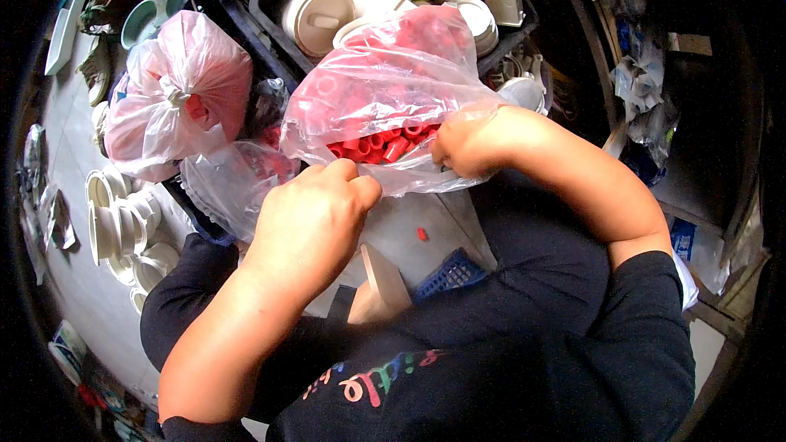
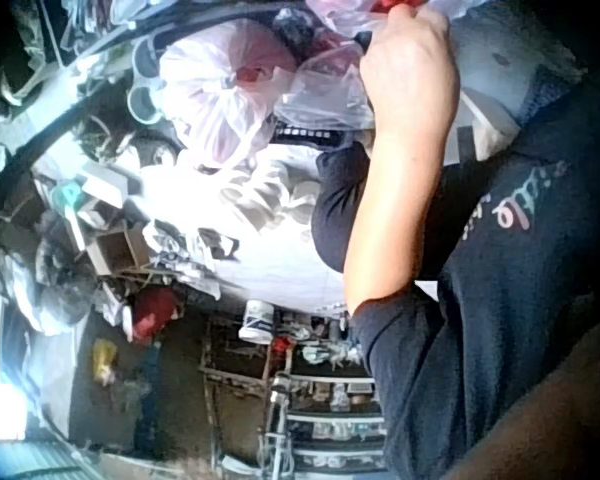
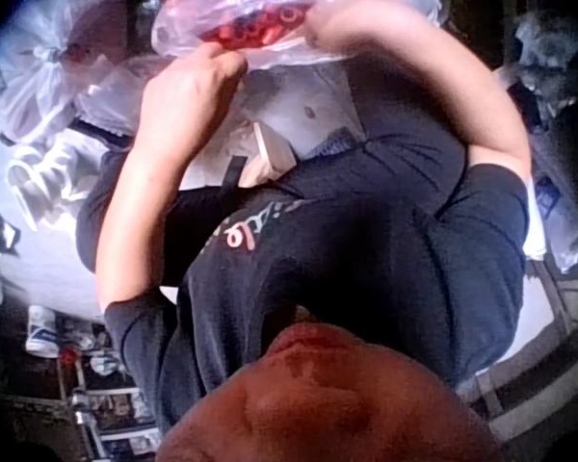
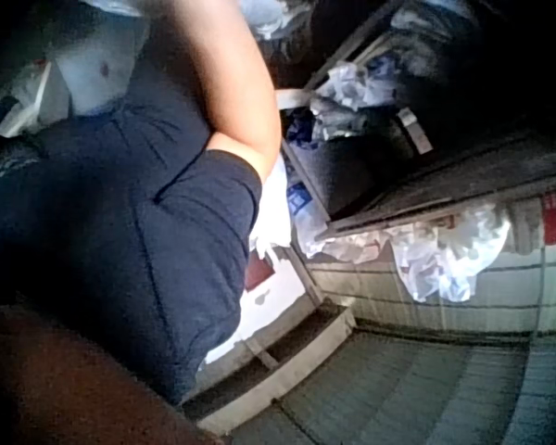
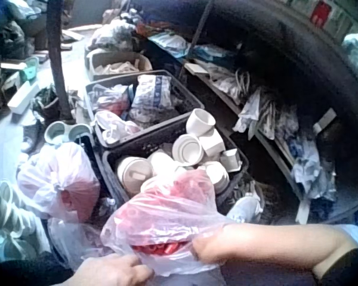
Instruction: The person sits on the floor and repeatedly picks red plastic pieces from a bag, snaps two pieces together, and places the assembled pair back into the bag. The person continues this one-at-a-time assembly process for the duration of the clip.
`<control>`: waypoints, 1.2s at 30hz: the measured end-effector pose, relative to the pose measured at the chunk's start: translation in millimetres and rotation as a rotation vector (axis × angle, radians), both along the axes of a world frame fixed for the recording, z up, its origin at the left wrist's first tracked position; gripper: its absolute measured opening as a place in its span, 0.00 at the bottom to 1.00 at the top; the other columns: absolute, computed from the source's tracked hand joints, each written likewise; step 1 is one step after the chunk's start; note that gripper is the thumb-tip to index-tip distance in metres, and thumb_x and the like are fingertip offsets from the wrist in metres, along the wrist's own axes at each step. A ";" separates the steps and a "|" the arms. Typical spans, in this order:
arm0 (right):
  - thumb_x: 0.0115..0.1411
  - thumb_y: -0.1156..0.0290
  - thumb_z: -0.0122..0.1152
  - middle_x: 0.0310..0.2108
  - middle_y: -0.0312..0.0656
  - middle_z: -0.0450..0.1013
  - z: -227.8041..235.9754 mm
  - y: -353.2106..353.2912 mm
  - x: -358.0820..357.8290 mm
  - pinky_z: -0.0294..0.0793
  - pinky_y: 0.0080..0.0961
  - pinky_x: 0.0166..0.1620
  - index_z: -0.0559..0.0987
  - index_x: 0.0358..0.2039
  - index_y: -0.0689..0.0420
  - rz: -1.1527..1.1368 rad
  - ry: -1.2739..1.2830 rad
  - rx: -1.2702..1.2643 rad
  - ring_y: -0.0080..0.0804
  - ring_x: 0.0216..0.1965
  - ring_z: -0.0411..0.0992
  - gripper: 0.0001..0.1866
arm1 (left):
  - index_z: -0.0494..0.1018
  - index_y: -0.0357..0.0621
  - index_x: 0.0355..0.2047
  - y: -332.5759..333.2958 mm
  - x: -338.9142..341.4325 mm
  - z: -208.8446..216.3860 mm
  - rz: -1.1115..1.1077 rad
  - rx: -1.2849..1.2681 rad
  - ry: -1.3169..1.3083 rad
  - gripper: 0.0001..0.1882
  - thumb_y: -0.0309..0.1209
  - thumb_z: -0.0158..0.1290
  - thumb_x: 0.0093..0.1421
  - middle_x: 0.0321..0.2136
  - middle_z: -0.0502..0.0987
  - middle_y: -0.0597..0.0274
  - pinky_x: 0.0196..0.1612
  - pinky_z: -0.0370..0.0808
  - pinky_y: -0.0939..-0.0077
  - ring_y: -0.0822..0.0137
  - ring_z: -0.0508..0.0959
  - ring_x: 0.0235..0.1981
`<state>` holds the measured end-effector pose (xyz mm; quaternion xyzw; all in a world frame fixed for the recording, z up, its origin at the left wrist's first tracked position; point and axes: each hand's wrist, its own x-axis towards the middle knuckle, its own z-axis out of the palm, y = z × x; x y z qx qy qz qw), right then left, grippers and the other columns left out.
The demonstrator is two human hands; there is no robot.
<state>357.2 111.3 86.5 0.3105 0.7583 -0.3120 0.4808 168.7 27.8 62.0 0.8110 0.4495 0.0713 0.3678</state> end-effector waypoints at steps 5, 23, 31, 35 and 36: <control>0.47 0.71 0.49 0.35 0.48 0.73 -24.1 -7.8 6.2 0.68 0.35 0.41 0.76 0.40 0.48 0.021 -0.154 -0.119 0.41 0.38 0.71 0.18 | 0.70 0.44 0.23 0.0 -1.5 -0.1 -0.009 -0.007 0.033 0.03 0.26 0.47 0.47 0.24 0.71 0.56 0.30 0.72 0.64 0.54 0.73 0.29; 0.46 0.73 0.50 0.33 0.51 0.72 -36.2 23.0 10.8 0.69 0.38 0.41 0.73 0.40 0.54 -0.397 0.507 0.309 0.49 0.36 0.71 0.17 | 0.69 0.43 0.22 2.2 -1.9 -6.2 0.001 0.038 0.068 0.02 0.26 0.46 0.46 0.24 0.70 0.56 0.29 0.72 0.63 0.55 0.74 0.30; 0.46 0.73 0.51 0.33 0.46 0.73 -32.4 12.3 24.9 0.69 0.33 0.42 0.76 0.38 0.50 -0.045 0.084 0.145 0.42 0.38 0.71 0.16 | 0.70 0.45 0.24 2.0 4.9 -5.5 -0.010 0.002 0.078 0.04 0.25 0.47 0.46 0.26 0.71 0.56 0.31 0.72 0.64 0.54 0.74 0.31; 0.45 0.72 0.52 0.36 0.44 0.74 -40.8 3.0 29.9 0.69 0.32 0.43 0.78 0.35 0.54 0.011 -0.096 0.155 0.39 0.40 0.72 0.14 | 0.70 0.45 0.25 4.3 6.5 -5.1 0.026 0.049 0.035 0.04 0.25 0.47 0.46 0.26 0.71 0.56 0.30 0.72 0.64 0.54 0.74 0.30; 0.46 0.72 0.53 0.37 0.43 0.74 -45.3 0.7 33.2 0.70 0.32 0.43 0.79 0.34 0.55 0.031 -0.122 0.159 0.38 0.40 0.72 0.13 | 0.70 0.45 0.25 5.2 7.3 -5.2 0.029 0.057 0.028 0.04 0.26 0.47 0.47 0.26 0.71 0.56 0.30 0.72 0.64 0.54 0.74 0.30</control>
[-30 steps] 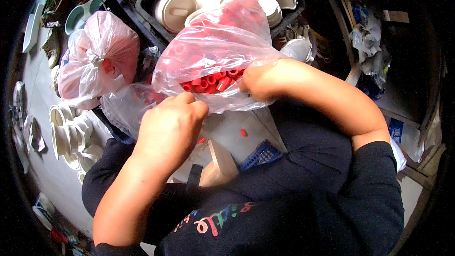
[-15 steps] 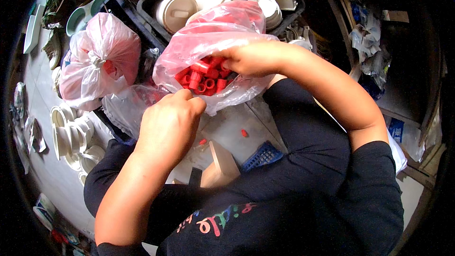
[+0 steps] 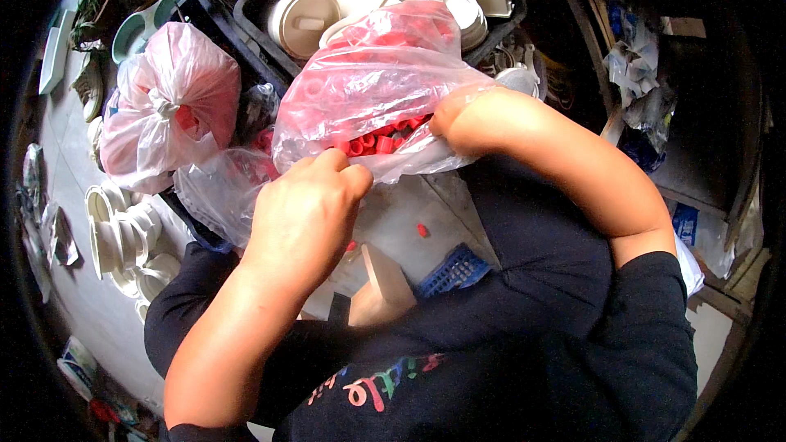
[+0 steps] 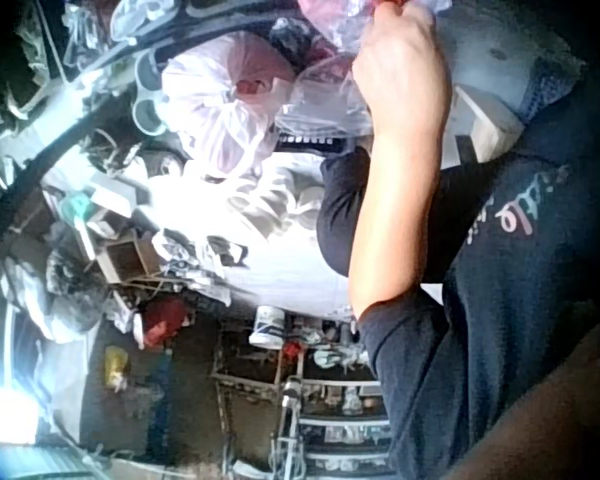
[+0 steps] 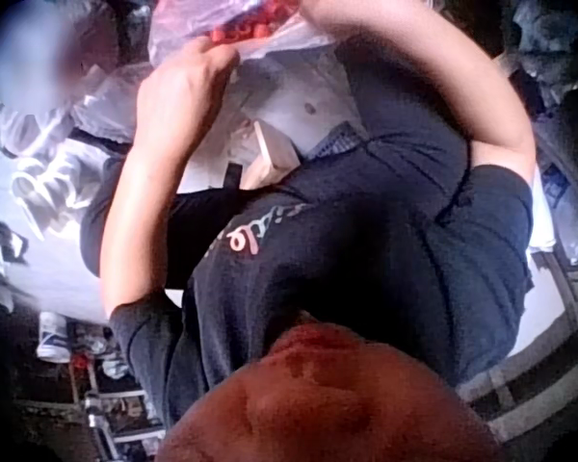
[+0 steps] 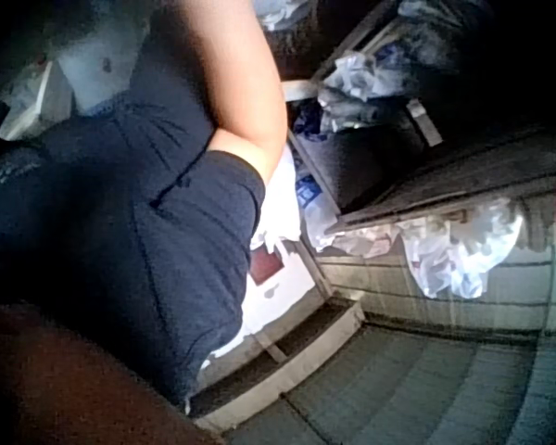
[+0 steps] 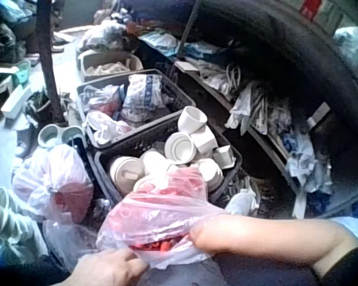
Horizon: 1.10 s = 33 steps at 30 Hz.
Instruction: The person sits on the floor and repeatedly picks red plastic pieces from a bag, snaps two pieces together, and places the assembled pair back into the bag. The person continues this one-at-a-time assembly process for the duration of the clip.
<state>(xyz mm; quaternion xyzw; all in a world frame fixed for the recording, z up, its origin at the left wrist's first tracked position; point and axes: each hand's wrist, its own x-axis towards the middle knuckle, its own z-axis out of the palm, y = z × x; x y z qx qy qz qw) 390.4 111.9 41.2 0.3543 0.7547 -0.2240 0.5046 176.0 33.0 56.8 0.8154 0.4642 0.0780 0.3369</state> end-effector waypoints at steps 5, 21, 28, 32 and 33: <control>0.46 0.71 0.53 0.37 0.45 0.73 -13.0 14.5 15.4 0.71 0.31 0.42 0.79 0.33 0.55 -0.132 0.489 0.264 0.38 0.40 0.72 0.13 | 0.70 0.45 0.25 5.4 2.9 -0.4 0.057 0.057 -0.055 0.05 0.26 0.47 0.46 0.25 0.71 0.56 0.30 0.71 0.64 0.54 0.73 0.29; 0.47 0.59 0.57 0.24 0.48 0.73 -27.3 14.1 2.1 0.71 0.37 0.35 0.78 0.23 0.57 -0.155 0.242 0.544 0.44 0.30 0.73 0.14 | 0.69 0.45 0.23 5.4 11.0 -1.4 -0.050 0.120 -0.113 0.03 0.27 0.47 0.45 0.23 0.69 0.59 0.26 0.72 0.67 0.58 0.73 0.26; 0.50 0.67 0.59 0.29 0.42 0.75 -26.7 36.3 16.6 0.72 0.30 0.34 0.77 0.34 0.59 -0.848 0.431 -0.068 0.30 0.31 0.73 0.12 | 0.71 0.46 0.26 6.7 9.7 0.7 -0.054 0.073 -0.093 0.05 0.27 0.48 0.45 0.23 0.70 0.59 0.27 0.71 0.65 0.56 0.73 0.28; 0.52 0.78 0.55 0.36 0.40 0.72 -10.9 39.6 9.1 0.70 0.24 0.41 0.71 0.44 0.62 -1.017 0.402 -0.419 0.29 0.34 0.71 0.16 | 0.71 0.46 0.26 7.0 7.6 2.0 -0.050 0.070 -0.099 0.05 0.27 0.48 0.46 0.23 0.70 0.58 0.27 0.71 0.65 0.56 0.73 0.28; 0.52 0.77 0.55 0.37 0.40 0.72 -15.8 38.8 11.2 0.69 0.24 0.42 0.71 0.44 0.62 -1.030 0.445 -0.471 0.29 0.34 0.71 0.16 | 0.71 0.46 0.26 7.3 7.5 2.7 -0.048 0.067 -0.097 0.05 0.27 0.48 0.46 0.23 0.70 0.58 0.27 0.71 0.65 0.56 0.73 0.28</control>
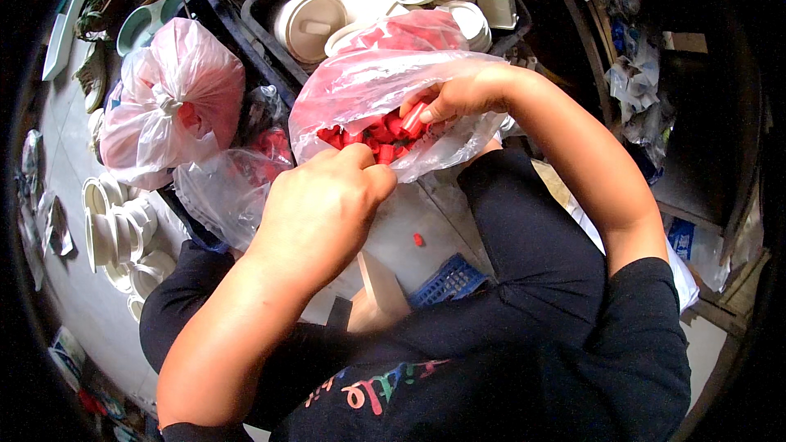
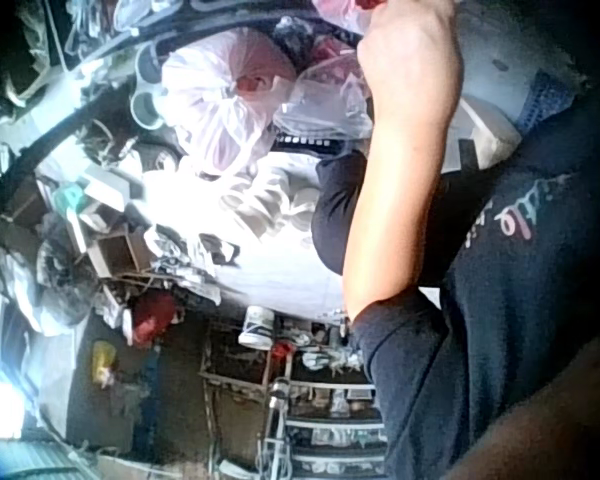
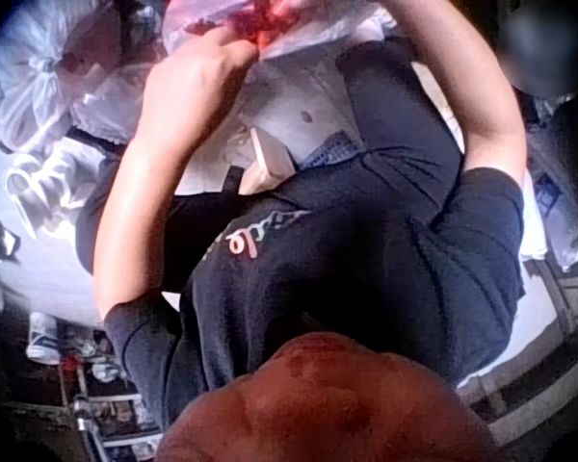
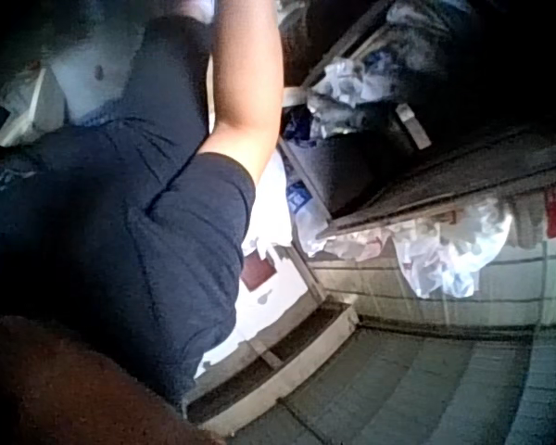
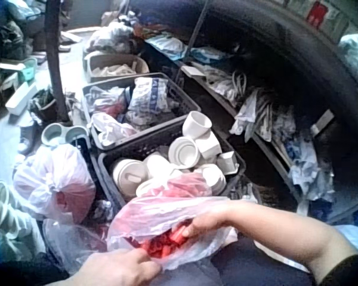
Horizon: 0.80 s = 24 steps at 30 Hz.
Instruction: The person sits on the floor and repeatedly picks red plastic pieces from a bag, snaps two pieces together, and places the assembled pair back into the bag. The person continues this one-at-a-time assembly process for the duration of the clip.
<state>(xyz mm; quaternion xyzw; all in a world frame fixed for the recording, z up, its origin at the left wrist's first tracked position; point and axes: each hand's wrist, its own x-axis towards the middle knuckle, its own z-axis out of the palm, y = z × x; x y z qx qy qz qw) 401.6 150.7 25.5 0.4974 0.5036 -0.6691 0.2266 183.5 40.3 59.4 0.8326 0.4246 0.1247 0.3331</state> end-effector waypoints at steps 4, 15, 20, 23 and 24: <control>0.55 0.74 0.52 0.38 0.40 0.71 2.5 0.6 3.9 0.67 0.22 0.45 0.71 0.44 0.62 -0.147 0.130 -0.221 0.28 0.35 0.70 0.15 | 0.71 0.46 0.25 0.3 0.1 -0.7 -0.003 0.007 0.013 0.05 0.27 0.48 0.46 0.23 0.70 0.58 0.27 0.71 0.64 0.56 0.73 0.28; 0.54 0.69 0.51 0.37 0.41 0.73 -4.1 -0.1 -1.9 0.66 0.26 0.47 0.73 0.42 0.56 0.282 -0.086 0.439 0.29 0.41 0.70 0.14 | 0.70 0.46 0.24 -1.0 -1.3 0.7 -0.049 0.028 0.030 0.04 0.28 0.48 0.45 0.23 0.69 0.59 0.26 0.71 0.65 0.57 0.73 0.27; 0.45 0.74 0.50 0.34 0.46 0.73 18.4 -32.2 -12.8 0.69 0.35 0.42 0.77 0.36 0.50 0.982 -0.471 0.400 0.42 0.39 0.71 0.16 | 0.69 0.46 0.24 -2.1 -1.7 -1.2 -0.072 0.023 0.024 0.04 0.28 0.48 0.46 0.23 0.69 0.60 0.25 0.71 0.67 0.59 0.73 0.26; 0.45 0.73 0.51 0.33 0.45 0.73 20.9 -43.1 -11.8 0.69 0.35 0.42 0.77 0.36 0.49 1.129 -0.440 0.357 0.43 0.38 0.71 0.16 | 0.70 0.46 0.24 -2.9 -1.1 0.6 -0.109 0.009 0.009 0.04 0.28 0.48 0.46 0.23 0.69 0.61 0.24 0.71 0.67 0.59 0.73 0.26; 0.45 0.73 0.51 0.33 0.45 0.73 22.5 -44.0 -12.4 0.69 0.36 0.42 0.77 0.36 0.50 1.107 -0.440 0.359 0.43 0.38 0.71 0.16 | 0.70 0.46 0.24 -3.0 -1.1 0.9 -0.123 0.007 0.003 0.04 0.28 0.48 0.46 0.23 0.69 0.61 0.25 0.71 0.67 0.59 0.73 0.27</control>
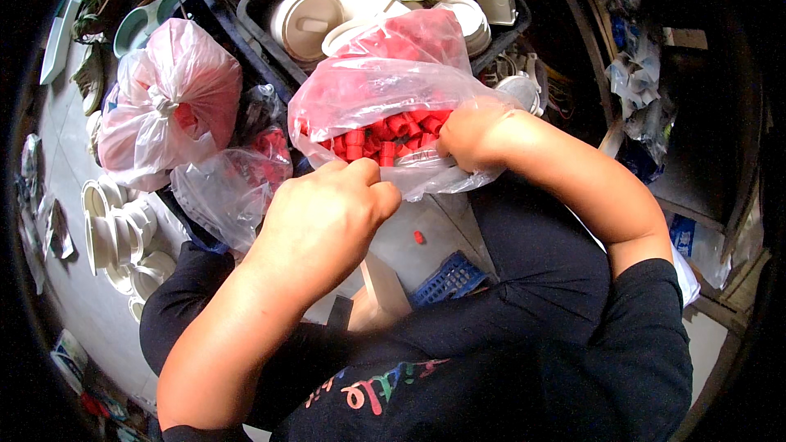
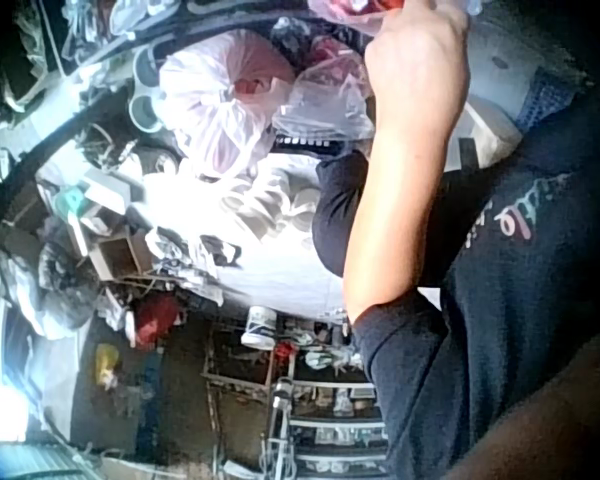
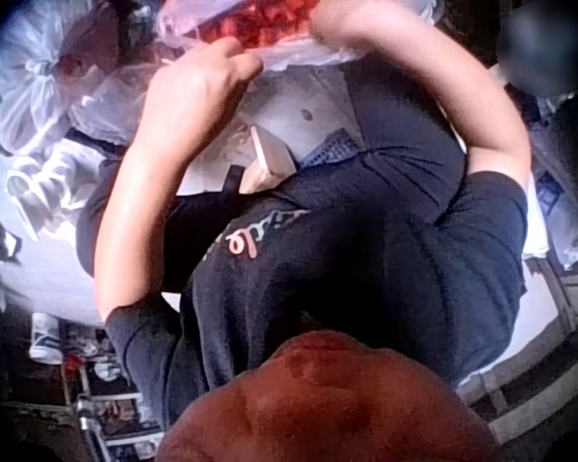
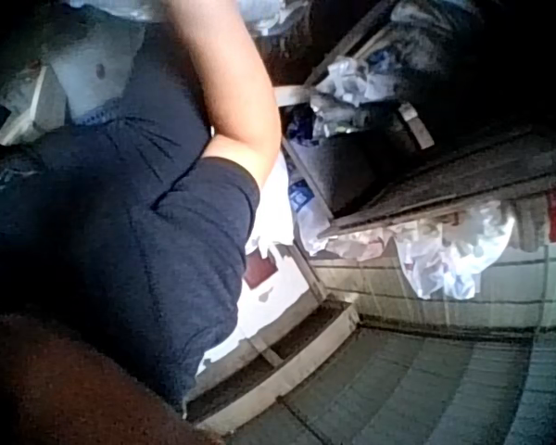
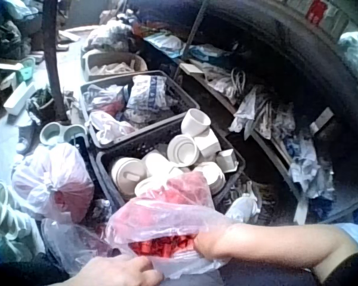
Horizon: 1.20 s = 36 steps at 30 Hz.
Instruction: The person sits on the floor and repeatedly picks red plastic pieces from a bag, snaps two pieces together, and places the assembled pair back into the bag. The person continues this one-at-a-time assembly process for the duration of the clip.
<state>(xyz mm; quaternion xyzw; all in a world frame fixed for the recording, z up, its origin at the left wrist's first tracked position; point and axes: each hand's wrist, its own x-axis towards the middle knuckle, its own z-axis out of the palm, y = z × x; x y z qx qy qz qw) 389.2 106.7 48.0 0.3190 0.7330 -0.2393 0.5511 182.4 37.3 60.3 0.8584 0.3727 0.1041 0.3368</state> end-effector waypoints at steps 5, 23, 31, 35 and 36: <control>0.46 0.72 0.50 0.31 0.47 0.73 -7.4 2.1 2.5 0.68 0.36 0.42 0.78 0.34 0.52 -0.043 0.095 0.069 0.44 0.37 0.71 0.13 | 0.70 0.47 0.25 -1.1 -1.5 1.0 -0.069 -0.021 -0.015 0.05 0.29 0.48 0.46 0.24 0.68 0.61 0.26 0.71 0.68 0.60 0.73 0.27; 0.41 0.64 0.61 0.31 0.48 0.73 -56.8 -1.4 27.2 0.69 0.31 0.40 0.76 0.33 0.59 -0.434 0.491 0.289 0.42 0.34 0.72 0.18 | 0.69 0.46 0.23 -1.7 0.4 -5.4 -0.052 0.005 0.014 0.03 0.29 0.47 0.47 0.22 0.68 0.61 0.26 0.71 0.68 0.59 0.73 0.26; 0.42 0.69 0.66 0.42 0.44 0.70 -17.8 1.7 21.5 0.64 0.24 0.48 0.71 0.46 0.57 -0.932 0.569 -0.062 0.31 0.44 0.66 0.28 | 0.69 0.45 0.22 1.2 -3.2 -4.7 0.020 -0.014 0.024 0.02 0.29 0.48 0.47 0.22 0.69 0.59 0.25 0.71 0.65 0.57 0.73 0.25; 0.43 0.71 0.66 0.32 0.36 0.71 5.8 5.6 9.1 0.66 0.21 0.40 0.74 0.37 0.60 -0.886 0.728 -0.113 0.25 0.35 0.67 0.18 | 0.69 0.45 0.22 -0.2 -4.8 -7.0 0.018 -0.021 0.062 0.03 0.28 0.47 0.47 0.22 0.69 0.59 0.25 0.72 0.66 0.57 0.74 0.25; 0.44 0.73 0.66 0.27 0.31 0.68 7.0 7.2 7.9 0.65 0.18 0.36 0.73 0.32 0.60 -0.931 0.845 -0.242 0.20 0.29 0.64 0.14 | 0.70 0.45 0.21 -0.5 -5.6 -6.0 0.004 -0.016 0.086 0.03 0.28 0.47 0.46 0.22 0.70 0.59 0.26 0.72 0.67 0.59 0.74 0.26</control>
